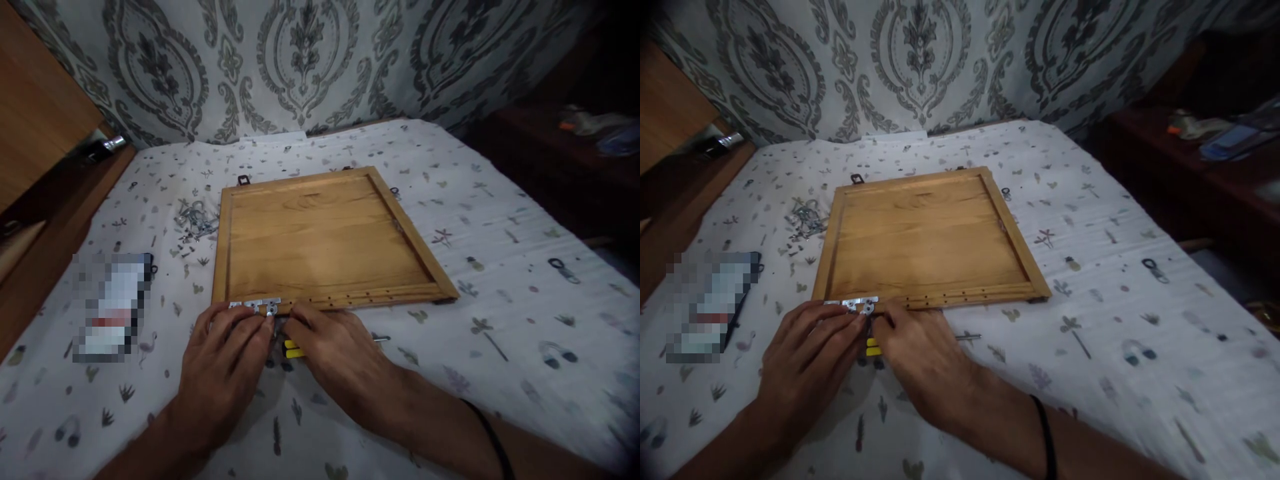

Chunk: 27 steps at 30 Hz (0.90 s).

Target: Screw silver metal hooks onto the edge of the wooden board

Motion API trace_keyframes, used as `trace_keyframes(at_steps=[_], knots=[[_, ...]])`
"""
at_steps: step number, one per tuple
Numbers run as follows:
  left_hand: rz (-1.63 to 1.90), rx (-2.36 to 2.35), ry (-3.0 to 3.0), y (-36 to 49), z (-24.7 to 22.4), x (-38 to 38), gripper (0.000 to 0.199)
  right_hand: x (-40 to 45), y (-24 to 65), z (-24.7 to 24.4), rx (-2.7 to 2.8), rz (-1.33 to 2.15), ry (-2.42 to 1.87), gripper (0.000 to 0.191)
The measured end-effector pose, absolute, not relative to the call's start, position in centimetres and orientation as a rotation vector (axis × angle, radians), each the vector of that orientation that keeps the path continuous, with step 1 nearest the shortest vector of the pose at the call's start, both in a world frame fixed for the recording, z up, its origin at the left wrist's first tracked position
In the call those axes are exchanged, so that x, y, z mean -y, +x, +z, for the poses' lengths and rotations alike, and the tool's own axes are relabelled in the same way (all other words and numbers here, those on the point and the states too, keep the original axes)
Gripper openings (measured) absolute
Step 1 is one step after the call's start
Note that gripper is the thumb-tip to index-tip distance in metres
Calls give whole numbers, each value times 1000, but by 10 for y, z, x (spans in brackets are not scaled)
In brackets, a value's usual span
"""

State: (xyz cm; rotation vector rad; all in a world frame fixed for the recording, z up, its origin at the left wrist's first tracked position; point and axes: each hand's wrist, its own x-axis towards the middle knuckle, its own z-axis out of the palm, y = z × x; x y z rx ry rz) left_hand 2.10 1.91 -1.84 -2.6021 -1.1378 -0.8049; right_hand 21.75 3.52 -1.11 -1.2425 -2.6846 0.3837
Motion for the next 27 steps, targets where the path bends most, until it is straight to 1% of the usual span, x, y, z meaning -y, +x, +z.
trace_keyframes(at_steps=[8,15,21,23,27], knots=[[-829,1145,-2605,20,-20,-20,16,-38,226,-11,2754,410,-1132,25],[-831,1151,-2586,20,-23,-21,14,-38,232,-7,2800,546,-1100,33],[-837,1139,-2577,20,-25,-21,16,-36,234,-10,2800,461,-1060,38],[-830,1109,-2576,19,-26,-21,17,-35,233,-9,2785,382,-1044,41],[-814,1068,-2594,17,-26,-21,20,-36,231,-6,2778,191,-983,38]])
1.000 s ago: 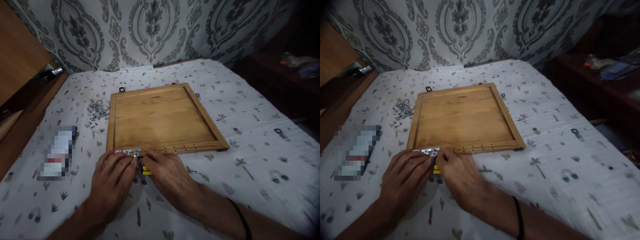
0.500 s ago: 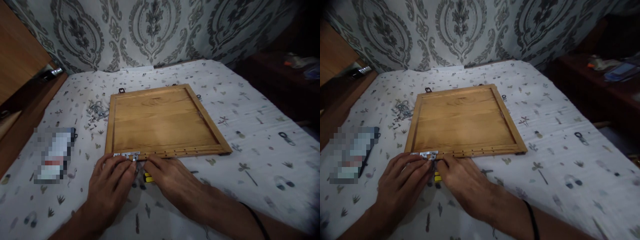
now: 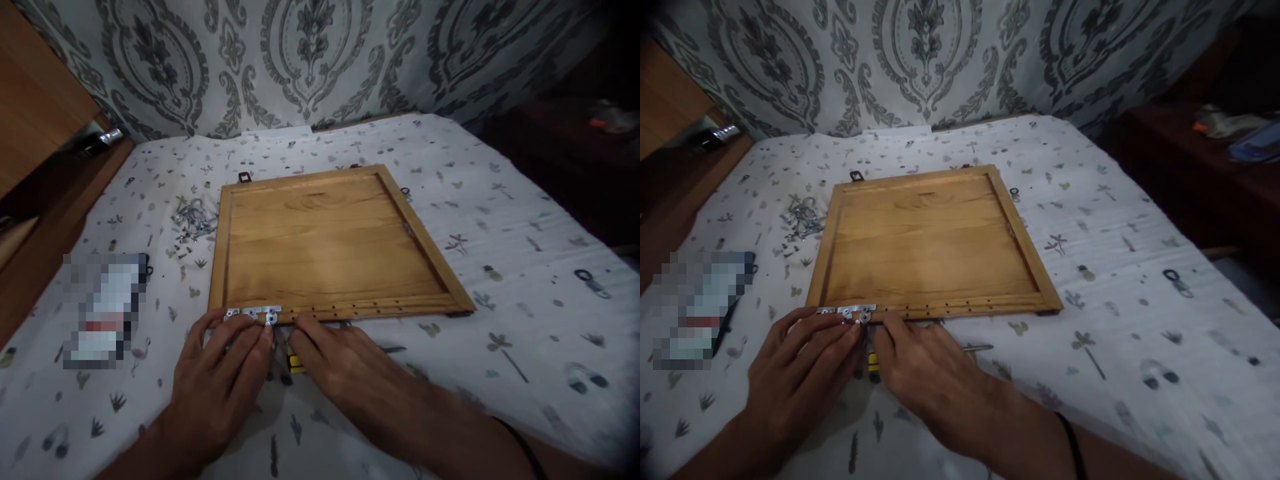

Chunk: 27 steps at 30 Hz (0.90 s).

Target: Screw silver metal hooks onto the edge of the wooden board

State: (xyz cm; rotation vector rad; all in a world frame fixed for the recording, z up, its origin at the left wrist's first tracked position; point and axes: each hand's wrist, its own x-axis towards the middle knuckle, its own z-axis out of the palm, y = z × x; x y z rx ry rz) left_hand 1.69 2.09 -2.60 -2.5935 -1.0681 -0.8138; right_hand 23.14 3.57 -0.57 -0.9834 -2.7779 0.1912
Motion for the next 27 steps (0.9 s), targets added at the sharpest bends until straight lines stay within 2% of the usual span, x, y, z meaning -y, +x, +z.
trace_keyframes(at_steps=[7,10,15,21,26,27], knots=[[-799,1084,-2591,18,-27,-19,20,-37,235,-12,2792,158,-911,41],[-758,1097,-2600,20,-24,-18,20,-37,237,-14,2733,441,-995,43],[-742,1084,-2595,22,-18,-18,19,-51,235,-3,2277,1044,-1056,26],[-753,1077,-2594,23,-17,-18,18,-64,233,-1,2245,1034,-1066,31],[-797,1088,-2597,24,-18,-18,16,-79,224,-1,2229,1182,-1072,12],[-803,1088,-2597,24,-18,-18,16,-82,222,1,2213,1244,-1123,15]])
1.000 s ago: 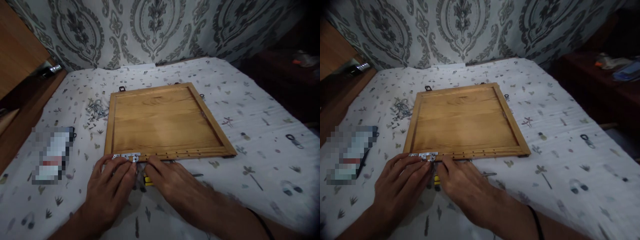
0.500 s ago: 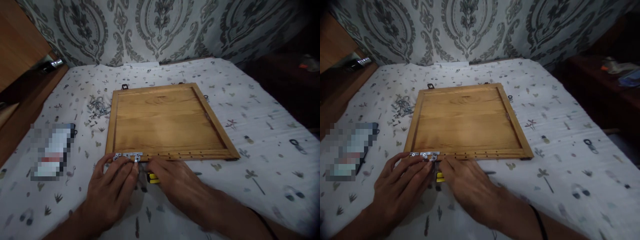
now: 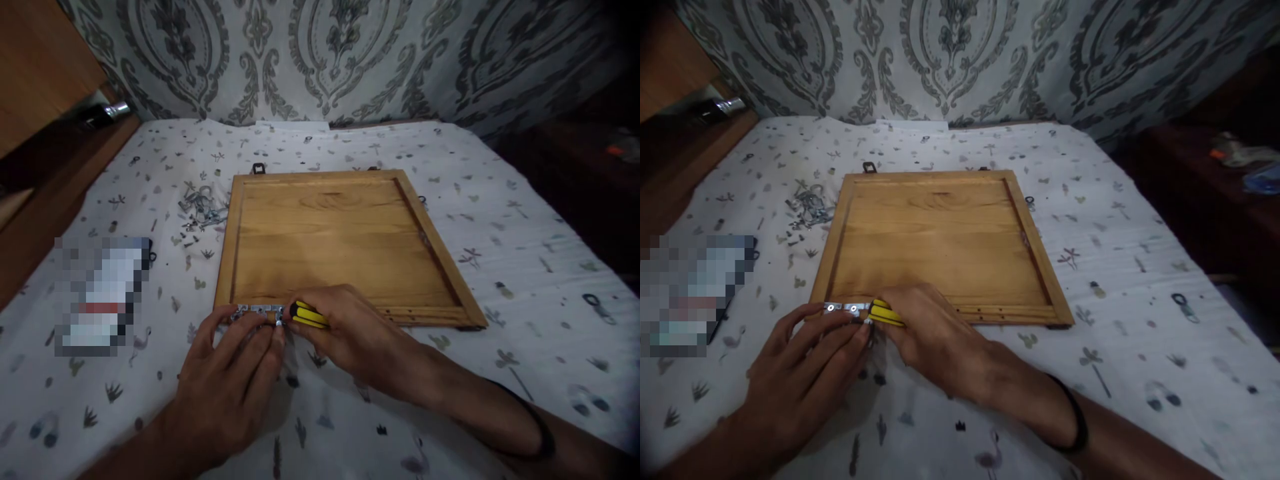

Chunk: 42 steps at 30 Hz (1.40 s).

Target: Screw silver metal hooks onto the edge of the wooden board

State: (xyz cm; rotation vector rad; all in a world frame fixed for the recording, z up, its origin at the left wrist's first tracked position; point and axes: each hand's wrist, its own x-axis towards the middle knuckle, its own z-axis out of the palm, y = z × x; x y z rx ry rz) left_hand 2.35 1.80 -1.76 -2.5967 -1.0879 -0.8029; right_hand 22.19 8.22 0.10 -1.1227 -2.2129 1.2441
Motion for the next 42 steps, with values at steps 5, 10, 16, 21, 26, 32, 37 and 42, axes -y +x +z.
trace_keyframes(at_steps=[5,10,16,21,26,32,37,42], knots=[[-784,1092,-2614,23,-17,-18,19,-93,212,8,2125,1424,-1245,27],[-781,1101,-2606,23,-18,-18,19,-94,209,10,2085,1470,-1257,24],[-789,1099,-2592,24,-20,-19,17,-94,207,7,2123,1383,-1241,29],[-783,1094,-2582,23,-19,-18,19,-91,207,8,2111,1300,-1195,12],[-799,1083,-2566,25,-18,-19,18,-95,202,10,1986,1367,-1264,17],[-821,1051,-2571,25,-17,-19,17,-100,200,5,1756,1698,-1271,16],[-772,1069,-2583,23,-19,-18,17,-101,201,4,1685,1827,-1232,19],[-813,1054,-2584,23,-18,-19,16,-102,201,6,1697,1829,-1228,20]])
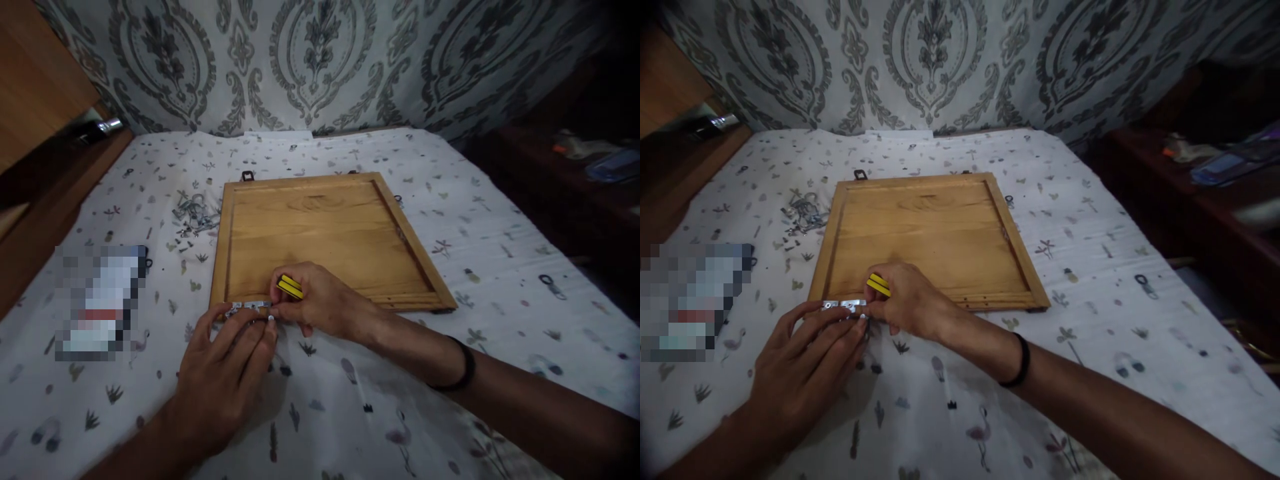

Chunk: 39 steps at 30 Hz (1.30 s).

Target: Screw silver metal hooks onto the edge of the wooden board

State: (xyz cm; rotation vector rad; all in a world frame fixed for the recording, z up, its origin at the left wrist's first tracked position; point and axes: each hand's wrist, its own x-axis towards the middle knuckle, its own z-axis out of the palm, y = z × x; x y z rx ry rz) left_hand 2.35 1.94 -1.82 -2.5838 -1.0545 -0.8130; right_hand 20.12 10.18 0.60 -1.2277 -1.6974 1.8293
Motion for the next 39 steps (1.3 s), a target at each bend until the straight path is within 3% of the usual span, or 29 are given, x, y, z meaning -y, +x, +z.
trace_keyframes(at_steps=[15,22,29,39], knots=[[-746,1103,-2576,21,-24,-19,14,-100,215,14,1615,1811,-1140,21],[-756,1124,-2592,21,-23,-18,13,-92,226,47,1008,1370,-948,36],[-754,1091,-2588,21,-22,-19,14,-93,199,63,935,1516,-415,60],[-747,1108,-2575,22,-22,-20,14,-99,166,52,910,1627,-372,66]])
